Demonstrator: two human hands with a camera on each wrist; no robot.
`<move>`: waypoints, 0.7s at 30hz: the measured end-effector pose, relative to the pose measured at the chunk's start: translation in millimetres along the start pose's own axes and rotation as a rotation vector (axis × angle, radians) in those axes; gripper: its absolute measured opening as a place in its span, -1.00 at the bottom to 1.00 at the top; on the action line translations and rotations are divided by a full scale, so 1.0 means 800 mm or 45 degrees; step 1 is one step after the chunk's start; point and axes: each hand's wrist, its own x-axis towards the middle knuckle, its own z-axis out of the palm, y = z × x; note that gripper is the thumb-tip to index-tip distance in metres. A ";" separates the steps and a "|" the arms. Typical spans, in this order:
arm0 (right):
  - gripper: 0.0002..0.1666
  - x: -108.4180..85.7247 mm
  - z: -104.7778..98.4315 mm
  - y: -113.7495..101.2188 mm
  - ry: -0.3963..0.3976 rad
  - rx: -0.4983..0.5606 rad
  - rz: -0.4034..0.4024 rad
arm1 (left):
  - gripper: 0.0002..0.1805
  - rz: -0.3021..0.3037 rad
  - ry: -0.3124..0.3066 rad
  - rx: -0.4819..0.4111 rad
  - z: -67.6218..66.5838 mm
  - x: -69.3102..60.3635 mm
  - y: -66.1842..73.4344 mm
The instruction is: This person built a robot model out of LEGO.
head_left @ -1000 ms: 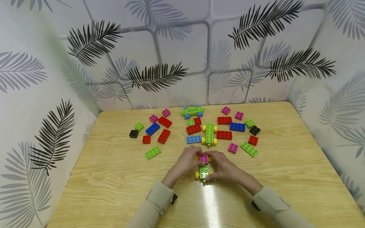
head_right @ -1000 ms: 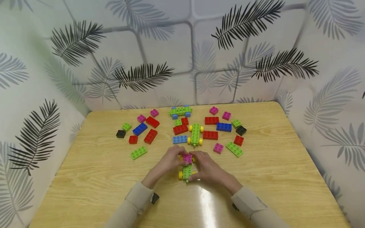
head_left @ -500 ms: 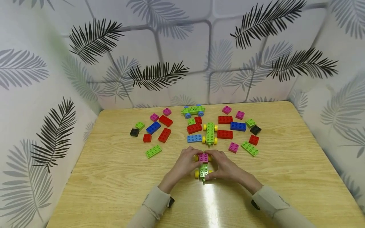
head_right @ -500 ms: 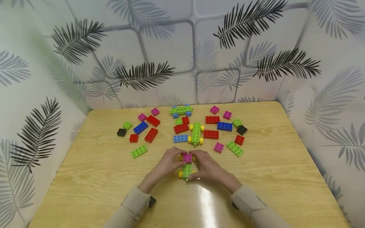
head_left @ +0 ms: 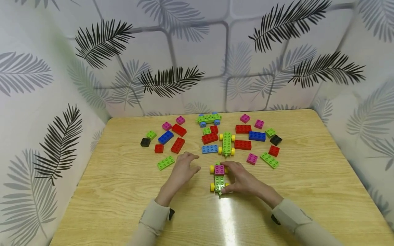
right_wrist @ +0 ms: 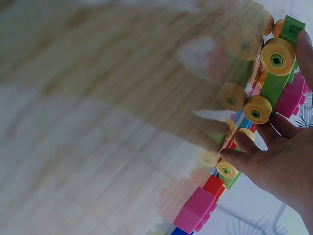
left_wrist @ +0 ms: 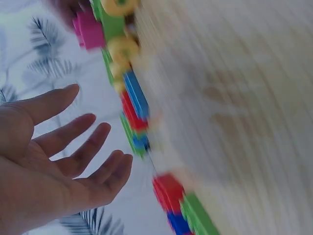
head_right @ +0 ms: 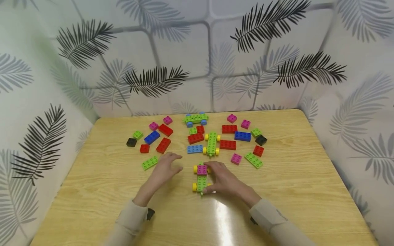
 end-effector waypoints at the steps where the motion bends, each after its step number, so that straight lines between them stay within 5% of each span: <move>1: 0.19 0.000 0.000 0.000 -0.001 0.001 0.002 | -0.56 -0.014 0.028 0.048 -0.005 -0.001 -0.006; 8: 0.19 0.000 -0.001 0.000 -0.007 0.001 0.005 | -0.49 -0.121 0.165 0.413 -0.035 -0.014 -0.051; 15: 0.18 0.001 -0.003 -0.001 -0.012 0.004 0.025 | -0.40 -0.249 0.094 0.410 -0.043 -0.020 -0.078; 21: 0.19 0.001 -0.001 -0.001 -0.014 0.004 0.010 | -0.36 -0.252 0.044 0.394 -0.041 -0.023 -0.085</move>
